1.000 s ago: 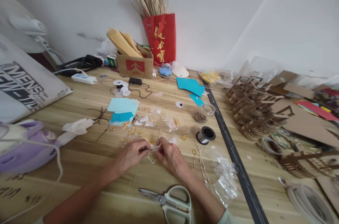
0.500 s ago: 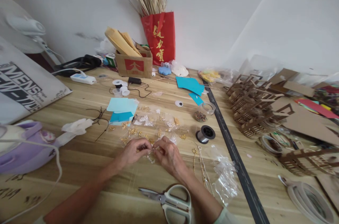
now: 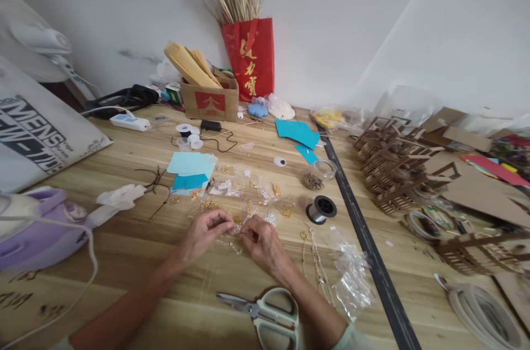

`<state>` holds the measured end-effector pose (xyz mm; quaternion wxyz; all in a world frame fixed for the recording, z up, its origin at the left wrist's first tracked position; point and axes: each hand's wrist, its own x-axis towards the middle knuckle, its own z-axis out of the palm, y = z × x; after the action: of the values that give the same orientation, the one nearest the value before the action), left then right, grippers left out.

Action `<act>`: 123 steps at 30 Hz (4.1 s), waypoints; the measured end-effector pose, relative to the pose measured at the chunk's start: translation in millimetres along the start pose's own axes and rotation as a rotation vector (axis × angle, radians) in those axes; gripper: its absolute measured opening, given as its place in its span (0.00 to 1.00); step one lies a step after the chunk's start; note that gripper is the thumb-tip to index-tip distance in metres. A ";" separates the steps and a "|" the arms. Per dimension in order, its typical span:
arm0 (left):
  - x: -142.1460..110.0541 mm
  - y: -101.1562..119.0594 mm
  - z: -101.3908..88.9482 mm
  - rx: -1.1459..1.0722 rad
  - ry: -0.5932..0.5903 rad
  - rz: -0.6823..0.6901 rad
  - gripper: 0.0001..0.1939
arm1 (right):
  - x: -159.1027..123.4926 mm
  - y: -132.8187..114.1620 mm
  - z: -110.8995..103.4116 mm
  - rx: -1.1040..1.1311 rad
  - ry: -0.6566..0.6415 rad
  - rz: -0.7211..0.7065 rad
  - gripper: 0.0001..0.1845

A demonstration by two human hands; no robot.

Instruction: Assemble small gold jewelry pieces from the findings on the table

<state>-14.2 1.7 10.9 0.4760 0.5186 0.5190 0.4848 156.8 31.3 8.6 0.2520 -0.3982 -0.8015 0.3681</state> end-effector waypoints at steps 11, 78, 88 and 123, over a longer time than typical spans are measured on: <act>-3.6 -1.0 6.5 0.035 -0.137 -0.015 0.02 | 3.1 5.9 -0.9 0.099 -0.137 0.013 0.12; -3.6 -14.3 13.7 -0.383 -0.273 -0.240 0.14 | 5.3 -2.6 -20.5 0.219 -0.148 0.042 0.10; -4.2 -10.9 13.3 -0.343 -0.283 -0.219 0.12 | 4.6 -2.7 -17.1 0.188 -0.192 0.029 0.09; -1.9 -23.4 12.1 -0.469 -0.242 -0.229 0.06 | 1.5 -15.0 -24.8 0.155 -0.201 -0.010 0.10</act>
<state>-3.9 0.1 -13.4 0.6931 0.3867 0.3871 0.4693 166.5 36.1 35.5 0.2022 -0.3346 -0.7940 0.4655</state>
